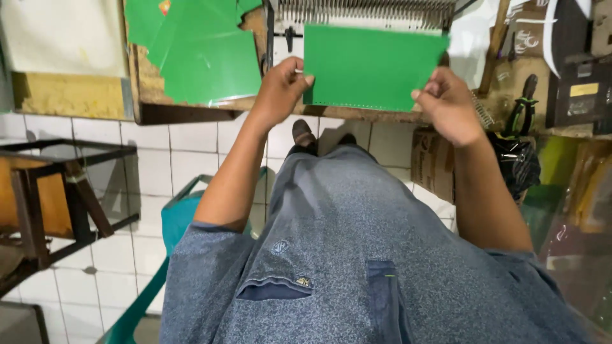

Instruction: The person uses a binding machine to attach spiral coils to green notebook covers. They insert the covers into the machine, retrieve the bound notebooks, and then manually adjust the spiral coils using pliers to ensure they are properly seated.

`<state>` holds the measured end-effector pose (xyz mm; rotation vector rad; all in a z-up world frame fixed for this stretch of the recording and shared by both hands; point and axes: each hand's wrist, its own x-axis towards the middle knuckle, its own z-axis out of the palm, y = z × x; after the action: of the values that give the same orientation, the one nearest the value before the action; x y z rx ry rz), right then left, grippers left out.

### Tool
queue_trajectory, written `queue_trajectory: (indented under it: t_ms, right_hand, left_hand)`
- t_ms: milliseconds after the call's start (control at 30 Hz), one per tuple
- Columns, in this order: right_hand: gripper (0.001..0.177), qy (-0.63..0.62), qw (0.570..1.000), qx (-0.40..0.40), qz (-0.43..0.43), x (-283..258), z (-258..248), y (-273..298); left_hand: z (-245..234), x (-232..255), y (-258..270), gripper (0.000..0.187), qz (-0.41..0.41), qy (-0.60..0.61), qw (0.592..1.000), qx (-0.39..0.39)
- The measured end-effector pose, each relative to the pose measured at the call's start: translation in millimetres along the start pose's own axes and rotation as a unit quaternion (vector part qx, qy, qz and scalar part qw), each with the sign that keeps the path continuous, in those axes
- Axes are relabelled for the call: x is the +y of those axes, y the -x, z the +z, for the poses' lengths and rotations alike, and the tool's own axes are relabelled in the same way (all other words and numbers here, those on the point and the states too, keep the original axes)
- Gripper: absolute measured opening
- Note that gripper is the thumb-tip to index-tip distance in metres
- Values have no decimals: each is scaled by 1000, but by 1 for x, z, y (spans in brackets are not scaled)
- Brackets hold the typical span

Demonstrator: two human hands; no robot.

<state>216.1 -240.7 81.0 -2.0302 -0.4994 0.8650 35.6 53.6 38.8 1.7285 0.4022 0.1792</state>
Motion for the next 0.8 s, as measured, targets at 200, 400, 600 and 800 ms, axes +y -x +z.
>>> queue_trajectory:
  t_ms: [200,400,600,800]
  right_hand:
    - [18,202,974,66,-84,69,22,13]
    - [16,151,968,87,-181,135,59,30]
    - [9,151,948,133,-246,133,78,35]
    - [11,158,944,139,-255,139,80,29]
  left_hand:
    - [-6,-14,32,7,135,-140,981,15]
    - [13,-84,73,28,122,-55,991,-4]
    - [16,-86,81,28,147,-71,986,26]
    - [23,-97,78,27,152,-52,986,54]
